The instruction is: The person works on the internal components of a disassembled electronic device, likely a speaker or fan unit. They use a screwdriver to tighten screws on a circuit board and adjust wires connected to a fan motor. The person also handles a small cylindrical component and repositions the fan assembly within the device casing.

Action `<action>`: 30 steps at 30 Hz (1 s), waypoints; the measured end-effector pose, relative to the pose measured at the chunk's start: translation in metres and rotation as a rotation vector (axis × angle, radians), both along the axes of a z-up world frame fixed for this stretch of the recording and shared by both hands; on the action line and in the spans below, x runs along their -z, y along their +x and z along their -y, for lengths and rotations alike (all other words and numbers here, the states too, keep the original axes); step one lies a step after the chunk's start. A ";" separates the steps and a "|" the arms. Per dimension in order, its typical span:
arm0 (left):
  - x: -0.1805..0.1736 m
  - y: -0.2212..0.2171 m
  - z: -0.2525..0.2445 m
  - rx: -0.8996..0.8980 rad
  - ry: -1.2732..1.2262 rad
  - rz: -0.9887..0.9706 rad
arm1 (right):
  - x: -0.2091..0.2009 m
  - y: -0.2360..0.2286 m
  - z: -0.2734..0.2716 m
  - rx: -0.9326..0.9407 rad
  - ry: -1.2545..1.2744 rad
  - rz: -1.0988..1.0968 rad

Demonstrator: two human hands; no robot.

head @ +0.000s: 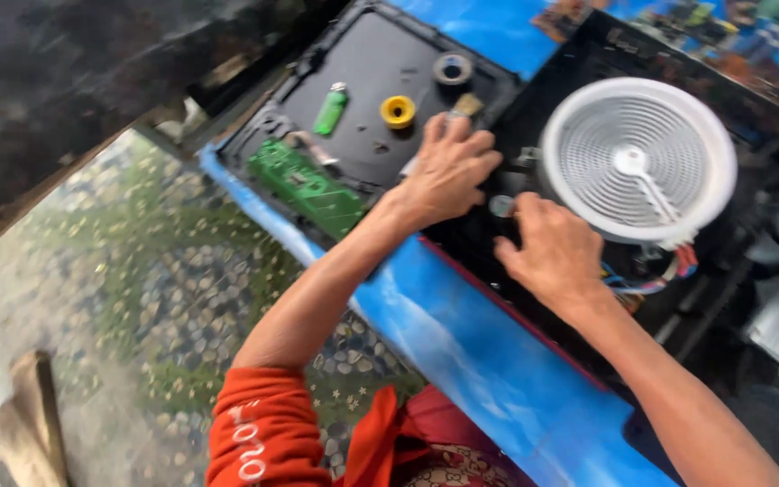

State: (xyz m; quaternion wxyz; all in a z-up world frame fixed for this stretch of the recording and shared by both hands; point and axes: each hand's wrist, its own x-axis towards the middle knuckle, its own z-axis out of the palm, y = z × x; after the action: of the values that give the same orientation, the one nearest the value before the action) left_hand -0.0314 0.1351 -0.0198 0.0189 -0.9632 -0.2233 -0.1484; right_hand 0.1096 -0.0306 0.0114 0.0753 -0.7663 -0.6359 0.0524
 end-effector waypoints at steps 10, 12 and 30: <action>0.021 0.014 -0.011 -0.021 -0.078 0.011 | -0.019 -0.002 -0.003 0.095 -0.005 -0.131; 0.012 0.012 -0.012 -0.003 -0.070 -0.013 | -0.016 0.003 -0.004 0.092 -0.043 -0.205; 0.007 -0.007 -0.005 0.058 -0.373 0.048 | -0.029 0.035 0.014 0.030 -0.061 -0.399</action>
State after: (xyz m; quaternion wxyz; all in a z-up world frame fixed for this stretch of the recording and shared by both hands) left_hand -0.0385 0.1397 -0.0272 -0.1695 -0.9522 -0.2196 -0.1279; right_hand 0.1444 -0.0443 0.0403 0.1773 -0.7519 -0.5953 0.2210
